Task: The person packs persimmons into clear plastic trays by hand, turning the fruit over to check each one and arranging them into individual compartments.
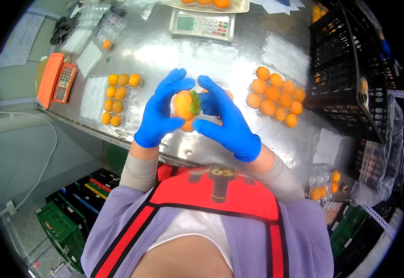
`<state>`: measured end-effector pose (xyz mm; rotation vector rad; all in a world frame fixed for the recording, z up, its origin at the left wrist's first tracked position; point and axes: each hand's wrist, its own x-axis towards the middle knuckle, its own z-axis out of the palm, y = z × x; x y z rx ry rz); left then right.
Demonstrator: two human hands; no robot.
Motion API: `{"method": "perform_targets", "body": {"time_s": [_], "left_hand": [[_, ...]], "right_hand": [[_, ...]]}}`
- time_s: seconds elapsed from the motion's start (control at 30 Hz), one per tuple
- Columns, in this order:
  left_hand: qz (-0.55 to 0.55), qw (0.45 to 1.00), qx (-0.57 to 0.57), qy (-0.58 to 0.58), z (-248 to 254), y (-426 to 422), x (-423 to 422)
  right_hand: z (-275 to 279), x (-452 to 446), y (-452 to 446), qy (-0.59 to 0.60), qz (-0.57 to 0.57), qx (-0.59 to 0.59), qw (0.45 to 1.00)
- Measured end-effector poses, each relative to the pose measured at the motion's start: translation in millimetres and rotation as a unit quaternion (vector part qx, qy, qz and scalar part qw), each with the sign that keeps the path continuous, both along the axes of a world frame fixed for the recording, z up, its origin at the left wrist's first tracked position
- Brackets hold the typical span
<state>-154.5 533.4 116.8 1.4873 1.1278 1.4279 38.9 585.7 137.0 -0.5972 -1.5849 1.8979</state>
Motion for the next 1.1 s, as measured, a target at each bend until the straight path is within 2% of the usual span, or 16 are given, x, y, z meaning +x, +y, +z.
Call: {"method": "perform_targets", "body": {"time_s": [0.13, 0.2, 0.23, 0.3, 0.33, 0.4, 0.43, 0.5, 0.73, 0.9, 1.03, 1.1], "left_hand": [[0.012, 0.999, 0.009, 0.030, 1.8, -2.0, 1.8], [0.004, 0.994, 0.026, 0.106, 0.4, -2.3, 0.2], [0.004, 0.994, 0.027, 0.106, 1.0, -3.3, 3.2], [-0.041, 0.994, -0.033, -0.100, 2.5, -5.6, 13.0], [-0.041, 0.994, -0.033, -0.100, 1.0, -4.3, 14.1], [-0.103, 0.961, -0.071, -0.246, -3.3, -1.5, 15.2], [-0.103, 0.961, -0.072, -0.247, -3.5, -1.3, 17.2], [-0.100, 0.916, -0.126, -0.368, -3.8, -1.7, 21.8], [-0.125, 0.912, -0.138, -0.366, 7.6, -1.0, 27.7], [-0.089, 0.912, -0.159, -0.368, 2.4, -3.6, 26.2], [-0.026, 0.938, -0.106, -0.329, 4.4, -5.0, 26.2], [0.026, 0.958, -0.058, -0.281, 9.7, -6.2, 24.7]], "right_hand": [[5.1, -8.3, -5.3, 0.004, -0.023, 0.009, 1.000], [7.9, -9.0, -6.3, -0.028, -0.058, -0.001, 0.998], [7.7, -8.2, -5.8, -0.028, -0.058, -0.001, 0.998], [6.4, -6.2, -4.1, -0.025, -0.081, 0.101, 0.991], [4.3, -6.7, -3.8, -0.025, -0.081, 0.101, 0.991], [-2.9, -8.1, -3.6, 0.010, -0.133, 0.222, 0.966], [-6.0, -8.4, -3.6, 0.010, -0.133, 0.222, 0.966], [-11.0, -8.8, -3.4, 0.024, -0.165, 0.280, 0.946], [-12.1, -3.6, 1.1, -0.029, -0.201, 0.405, 0.892], [-11.2, -5.4, 10.4, -0.036, -0.144, 0.499, 0.854], [-5.4, -1.9, 7.4, -0.059, -0.141, 0.419, 0.895], [-11.6, 0.2, 7.6, 0.029, -0.147, 0.306, 0.940]]}}
